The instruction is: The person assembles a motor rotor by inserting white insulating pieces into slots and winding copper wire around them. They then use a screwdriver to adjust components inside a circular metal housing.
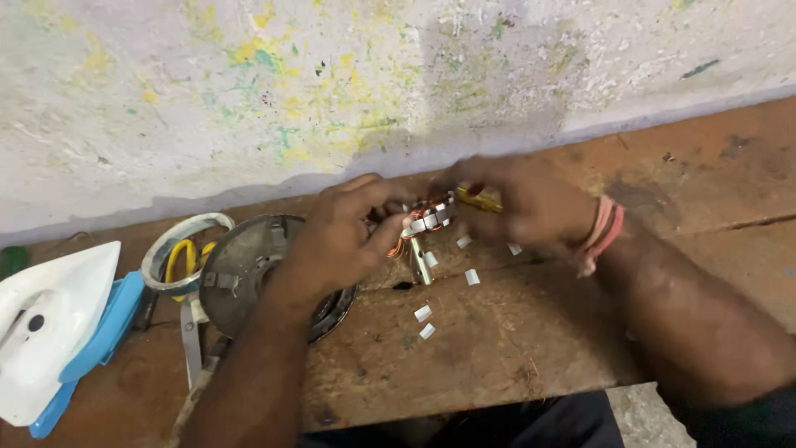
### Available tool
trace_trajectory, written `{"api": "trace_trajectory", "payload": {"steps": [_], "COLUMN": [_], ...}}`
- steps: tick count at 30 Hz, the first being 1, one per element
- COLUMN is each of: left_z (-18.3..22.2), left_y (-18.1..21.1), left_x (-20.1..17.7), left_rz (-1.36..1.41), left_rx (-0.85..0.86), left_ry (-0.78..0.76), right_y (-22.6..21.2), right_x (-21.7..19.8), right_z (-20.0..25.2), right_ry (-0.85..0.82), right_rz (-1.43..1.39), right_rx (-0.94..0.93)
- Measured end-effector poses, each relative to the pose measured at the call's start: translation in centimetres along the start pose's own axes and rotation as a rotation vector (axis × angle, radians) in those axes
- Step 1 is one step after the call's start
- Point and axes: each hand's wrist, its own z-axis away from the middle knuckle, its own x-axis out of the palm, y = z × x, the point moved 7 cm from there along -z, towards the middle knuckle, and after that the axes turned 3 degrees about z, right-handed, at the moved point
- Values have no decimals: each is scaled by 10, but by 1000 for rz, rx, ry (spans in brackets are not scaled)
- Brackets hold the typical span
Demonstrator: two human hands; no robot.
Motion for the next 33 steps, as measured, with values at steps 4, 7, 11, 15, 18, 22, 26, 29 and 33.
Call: {"api": "trace_trajectory", "payload": {"steps": [4, 7, 11, 15, 18, 22, 26, 29, 33], "left_z": [0, 0, -3, -5, -4, -3, -3, -1, -3], "left_y": [14, 22, 26, 16, 15, 20, 25, 9, -6], "left_x": [0, 0, 0, 6, 7, 6, 6, 7, 8], "left_rz": [-109, -120, -80, -101, -115, -156, -234, -155, -44], "left_rx": [66, 114, 123, -43, -98, -83, -44, -233, -363], "left_ry": [-10, -40, -14, -29, -4, 28, 20, 5, -43], "right_y": [-20, -14, -8, -13, -13, -14, -13, -15, -15], "right_x": [14, 19, 22, 23, 23, 23, 23, 23, 25], "right_z": [-2, -3, -3, -3, -3, -3, -4, -3, -5], "right_ry": [102, 130, 148, 177, 170, 160, 160, 175, 172], "right_rz": [-12, -27, -19, 2, 2, -21, -36, -2, -28], "right_rx": [-107, -62, -31, -78, -49, -26, -19, -66, -62]}}
